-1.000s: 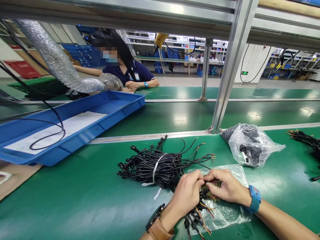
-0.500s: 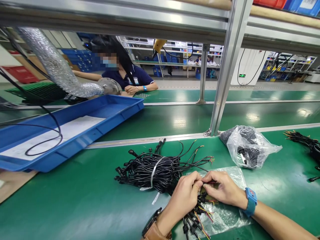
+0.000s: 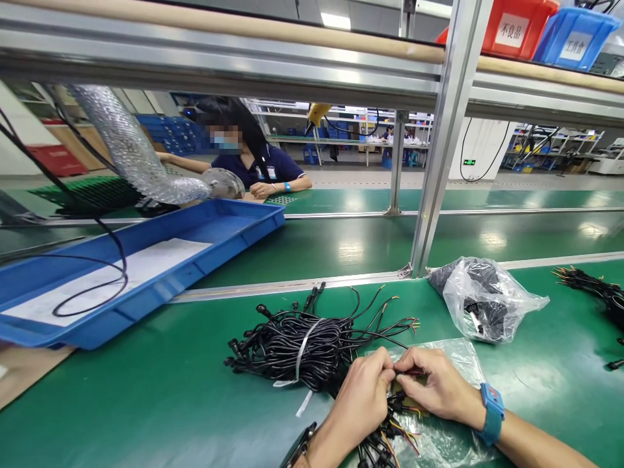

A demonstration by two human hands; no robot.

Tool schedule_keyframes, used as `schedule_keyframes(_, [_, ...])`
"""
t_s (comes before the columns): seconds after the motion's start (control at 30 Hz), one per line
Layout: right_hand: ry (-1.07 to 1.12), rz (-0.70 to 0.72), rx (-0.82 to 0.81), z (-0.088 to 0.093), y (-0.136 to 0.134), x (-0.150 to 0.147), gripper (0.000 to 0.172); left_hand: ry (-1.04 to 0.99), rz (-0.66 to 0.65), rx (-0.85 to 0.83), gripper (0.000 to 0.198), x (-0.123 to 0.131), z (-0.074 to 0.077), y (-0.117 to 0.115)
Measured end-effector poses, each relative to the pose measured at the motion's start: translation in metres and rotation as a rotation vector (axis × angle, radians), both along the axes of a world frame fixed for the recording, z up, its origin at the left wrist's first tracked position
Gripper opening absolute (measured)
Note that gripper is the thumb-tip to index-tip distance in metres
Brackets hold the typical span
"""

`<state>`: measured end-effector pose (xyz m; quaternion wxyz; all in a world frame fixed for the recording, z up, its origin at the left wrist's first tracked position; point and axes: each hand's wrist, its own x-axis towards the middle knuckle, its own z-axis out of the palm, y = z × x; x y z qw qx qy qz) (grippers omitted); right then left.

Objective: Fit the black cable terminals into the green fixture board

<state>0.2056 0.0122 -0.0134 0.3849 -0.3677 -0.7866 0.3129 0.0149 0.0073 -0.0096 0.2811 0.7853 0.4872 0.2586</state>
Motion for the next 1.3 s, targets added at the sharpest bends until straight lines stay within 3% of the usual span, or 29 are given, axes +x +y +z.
schedule_keyframes(0.17, [-0.02,0.012,0.009,-0.001,0.0,-0.002,0.01,0.007,0.001,0.043,0.02,0.001,-0.004,0.001])
schedule_keyframes(0.43, [-0.03,-0.039,0.047,0.007,0.007,0.003,0.008,-0.111,-0.086,0.148,0.023,-0.003,0.008,0.007])
schedule_keyframes(0.6, [-0.034,-0.033,0.039,0.007,0.007,0.004,0.013,-0.116,-0.075,0.216,0.026,-0.004,0.007,0.01])
schedule_keyframes(1.0, [-0.028,0.012,0.014,0.005,0.0,0.002,0.009,-0.068,-0.001,0.073,0.021,0.001,0.009,0.002])
schedule_keyframes(1.3, [-0.016,0.007,0.041,0.005,0.0,0.001,0.01,-0.051,0.026,0.066,0.022,0.005,0.011,0.0])
